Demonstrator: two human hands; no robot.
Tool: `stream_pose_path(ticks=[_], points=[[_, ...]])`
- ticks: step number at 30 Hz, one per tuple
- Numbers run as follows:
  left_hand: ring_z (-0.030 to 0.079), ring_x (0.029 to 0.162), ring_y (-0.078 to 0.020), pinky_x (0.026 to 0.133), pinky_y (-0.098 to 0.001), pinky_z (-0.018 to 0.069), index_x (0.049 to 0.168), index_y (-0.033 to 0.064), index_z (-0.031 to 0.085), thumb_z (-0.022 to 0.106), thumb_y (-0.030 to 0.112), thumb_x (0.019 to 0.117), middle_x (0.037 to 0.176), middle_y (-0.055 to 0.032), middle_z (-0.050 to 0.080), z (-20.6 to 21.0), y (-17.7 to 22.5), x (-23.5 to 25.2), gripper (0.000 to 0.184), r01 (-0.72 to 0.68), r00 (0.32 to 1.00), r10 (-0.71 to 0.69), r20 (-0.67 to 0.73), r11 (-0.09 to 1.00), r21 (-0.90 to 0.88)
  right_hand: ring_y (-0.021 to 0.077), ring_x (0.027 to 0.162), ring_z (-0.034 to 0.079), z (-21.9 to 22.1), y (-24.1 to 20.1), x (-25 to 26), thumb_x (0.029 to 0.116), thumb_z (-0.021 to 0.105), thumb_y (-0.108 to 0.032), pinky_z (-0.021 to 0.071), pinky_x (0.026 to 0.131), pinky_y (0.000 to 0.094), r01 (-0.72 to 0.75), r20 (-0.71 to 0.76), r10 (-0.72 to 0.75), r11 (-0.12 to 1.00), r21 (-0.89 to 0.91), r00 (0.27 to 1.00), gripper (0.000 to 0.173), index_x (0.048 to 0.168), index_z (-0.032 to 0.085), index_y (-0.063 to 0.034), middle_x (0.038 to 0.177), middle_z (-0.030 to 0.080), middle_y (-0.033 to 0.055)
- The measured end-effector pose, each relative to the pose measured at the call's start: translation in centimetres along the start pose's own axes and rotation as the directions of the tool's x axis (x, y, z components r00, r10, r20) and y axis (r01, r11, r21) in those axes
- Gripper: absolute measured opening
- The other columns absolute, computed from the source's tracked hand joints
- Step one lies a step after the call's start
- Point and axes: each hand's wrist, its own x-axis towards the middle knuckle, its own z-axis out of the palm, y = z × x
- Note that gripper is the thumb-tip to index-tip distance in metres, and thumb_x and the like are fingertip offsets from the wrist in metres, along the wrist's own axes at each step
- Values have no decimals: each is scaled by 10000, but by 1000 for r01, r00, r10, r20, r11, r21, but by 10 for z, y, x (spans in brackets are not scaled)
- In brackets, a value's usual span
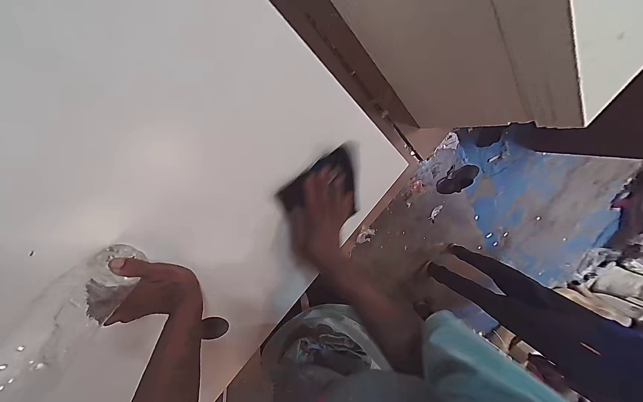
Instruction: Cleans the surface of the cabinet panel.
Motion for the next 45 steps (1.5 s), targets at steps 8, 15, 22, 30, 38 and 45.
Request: stream_pose_path(ticks=[8,15,22,30,38,45], points=[[384,1425,-519,1190,-531,303,1472,-192,340,423,447,1062,1466,-435,401,-4,6,-3,764,5,999,-5,37,1000,-7,471,1428,431,-2,-28,-75,1042,431,-347,304,1123,722,-21,82,24,999,-44,996,554,1459,529,4,1515,502,239],[465,1366,-503,1133,-517,372,1415,-205,419,458,421,1035,1384,-421,501,-2,5,-5,734,-72,997,71,-38,997,-34,458,1532,224,-25,32,24,1067,336,-392,186,1211,670,-125,3,126,983,-136,992,666,1574,306,39,1638,277,274],[443,1384,-487,1135,-533,366,1479,-172,352,449,406,1052,1442,-402,454,-4,13,-5,724,-10,999,11,32,999,-40,487,1493,303,-15,1,-28,1062,369,-406,243,1183,693,-166,40,172,978,-127,984,673,1530,371,78,1584,354,315],[395,1423,-493,1155,-544,343,1511,-156,297,355,440,1077,1486,-411,395,-3,9,-1,739,46,996,-47,70,999,11,500,1510,242,-14,16,-7,1025,374,-546,198,1194,689,-276,-55,270,949,-151,961,819,1556,309,74,1612,272,335],[456,1392,-440,1121,-590,362,1528,-76,360,263,505,1078,1493,-319,464,-5,22,-5,742,32,990,-43,134,996,85,479,1439,405,1,-34,-28,1038,448,-470,268,1141,730,-189,4,189,982,-1,982,647,1485,500,-5,1541,454,267],[509,1329,-459,1084,-595,401,1492,-118,375,228,563,1051,1417,-346,514,5,-2,5,825,-59,995,52,88,995,78,466,1498,306,-7,-21,-8,1049,391,-509,202,1177,716,-345,-31,346,938,31,938,689,1527,439,-15,1597,371,262]])
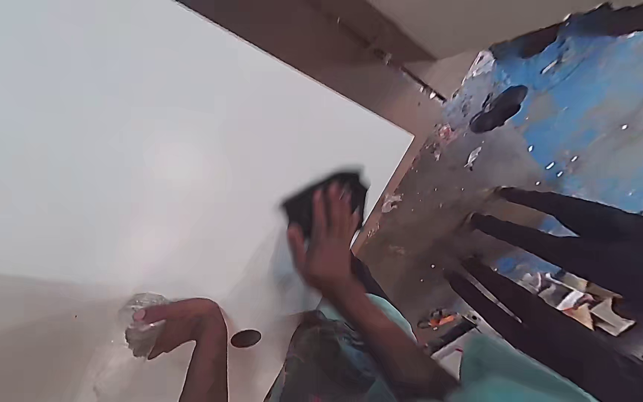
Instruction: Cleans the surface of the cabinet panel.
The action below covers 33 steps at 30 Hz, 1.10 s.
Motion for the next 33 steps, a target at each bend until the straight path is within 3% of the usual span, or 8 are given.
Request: stream_pose_path(ticks=[3,9,13,16,19,22,27,33], points=[[565,1235,-409,1021,-547,442,1473,-95,415,320,515,1073,1337,-314,571,0,2,-1,736,15,999,-18,-47,998,-63,433,1537,215,-14,17,75,1046,388,-497,144,1204,673,-62,-121,64,998,26,991,707,1567,359,-21,1638,290,251],[565,1241,-420,1010,-591,438,1482,-48,440,206,554,1068,1355,-302,572,-6,13,-6,767,65,998,-65,-7,998,-5,340,1435,465,6,-39,-44,1052,425,-449,306,1150,653,78,125,-103,979,189,987,494,1401,619,-157,1504,556,93],[633,968,-306,884,-490,494,1414,-44,499,284,539,1070,1113,-221,655,4,9,-2,711,21,998,-21,-61,1000,-11,403,1534,245,-6,-10,56,1061,393,-435,142,1209,675,-101,-100,122,976,190,988,581,1500,475,-64,1618,362,199],[598,702,-175,733,-362,508,1224,-24,573,335,553,1072,793,-82,614,-5,-7,1,642,-83,985,82,-151,997,0,399,1531,260,-9,-29,57,1057,412,-420,151,1198,686,-71,-81,96,961,267,992,558,1478,528,-73,1603,407,170],[598,788,-209,783,-401,493,1250,-28,567,342,564,1058,890,-118,623,9,2,3,661,-69,991,56,-122,992,-108,311,1505,352,15,-42,28,1024,502,-396,221,1197,628,61,-91,-37,959,277,995,472,1424,585,-160,1569,479,81],[589,809,-252,764,-422,498,1282,-50,544,381,567,1046,991,-191,617,1,-3,3,681,-35,993,7,-116,971,-237,392,1523,279,-9,-9,41,1038,472,-438,137,1190,700,-111,-75,132,966,234,988,547,1463,530,-99,1588,418,180],[628,1076,-362,918,-546,480,1393,-54,511,225,584,1053,1195,-254,643,4,-2,3,778,-34,992,35,-121,999,11,318,1502,348,4,-22,27,982,561,-439,199,1205,600,154,-46,-147,955,254,988,521,1411,599,-146,1564,484,92],[630,1023,-341,901,-504,489,1348,-74,536,269,611,1042,1161,-258,640,1,-1,0,796,-18,994,22,-109,999,32,382,1510,307,-19,-2,61,991,534,-502,177,1195,668,17,-61,0,961,277,998,592,1419,587,-97,1572,450,162]])
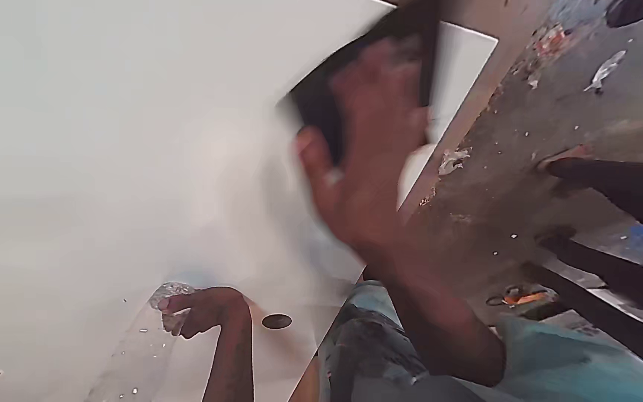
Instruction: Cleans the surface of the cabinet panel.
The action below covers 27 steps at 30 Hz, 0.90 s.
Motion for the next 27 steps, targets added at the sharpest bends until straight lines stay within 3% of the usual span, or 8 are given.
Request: stream_pose_path(ticks=[3,7,10,14,17,19,22,27], points=[[636,1029,-312,899,-492,495,1407,-22,506,238,577,1053,1163,-214,650,2,5,-1,746,-11,1000,11,-8,1000,25,314,1490,376,18,-14,-30,945,610,-521,230,1212,593,122,59,-124,992,36,991,566,1365,638,-143,1551,498,100],[643,986,-290,880,-466,504,1399,-39,494,252,593,1053,1127,-205,658,1,3,0,760,-21,1000,20,11,999,46,383,1503,320,-10,8,0,996,521,-555,179,1215,643,-82,-21,81,996,-29,996,626,1407,587,-88,1570,441,181],[638,1009,-306,895,-495,497,1389,-47,510,277,582,1054,1129,-212,660,0,5,0,749,20,1000,-21,11,1000,17,349,1494,361,12,-14,-62,966,562,-548,204,1186,676,158,210,-158,987,13,965,597,1385,620,-128,1553,495,109],[634,1012,-281,898,-456,496,1395,-40,500,277,562,1055,1124,-193,655,4,6,-1,727,2,1000,-2,11,1000,-5,262,1451,443,4,-23,-107,1013,526,-498,297,1185,585,166,472,-319,927,337,822,450,1290,677,-178,1498,563,34],[609,1100,-397,951,-564,456,1397,-69,510,320,521,1056,1177,-285,639,-4,-1,-1,707,-33,999,34,6,998,-54,177,1260,613,-28,-12,-84,1018,600,-333,512,1052,399,22,290,-224,825,565,930,294,1129,740,-99,1303,686,82],[578,1212,-398,1010,-552,443,1449,-64,460,264,506,1077,1300,-298,594,-4,10,-4,708,8,999,-7,41,1000,-20,176,1210,624,-43,10,-43,977,657,-257,526,1002,336,122,36,-145,923,364,989,269,1124,696,-36,1251,682,139],[590,1162,-356,983,-508,454,1430,-65,473,291,488,1077,1256,-272,612,-7,10,-5,681,15,1000,-14,20,999,-41,395,1395,450,-57,50,19,928,694,-401,355,1147,527,85,-105,-93,994,-75,990,582,1328,605,13,1452,511,286],[599,1165,-363,977,-509,457,1413,-57,499,288,480,1079,1245,-263,626,-6,9,-4,667,-1,1000,2,7,999,-32,283,1226,609,-60,67,62,929,678,-428,441,1038,486,52,-8,-53,991,-124,999,594,1378,591,-49,1295,667,161]])
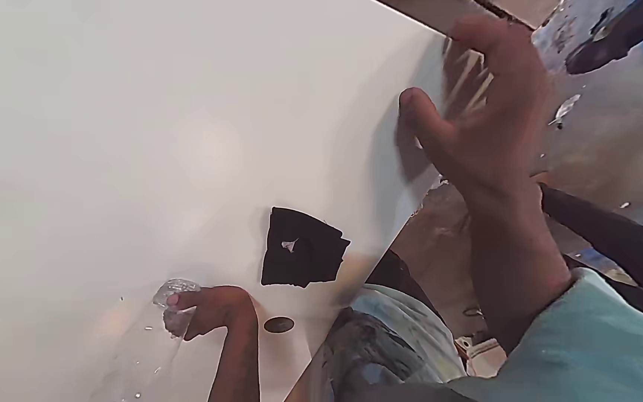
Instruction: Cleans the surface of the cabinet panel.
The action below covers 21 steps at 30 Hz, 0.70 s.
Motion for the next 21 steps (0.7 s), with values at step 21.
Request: stream_pose_path(ticks=[21], points=[[536,1289,-431,1066,-548,424,1449,-120,436,312,429,1070,1339,-343,566,-4,3,-4,678,-30,999,30,25,1000,-7,171,1132,644,2,-6,7,906,701,-439,501,965,337,-62,-13,62,998,21,998,722,1428,485,11,1249,685,134]])
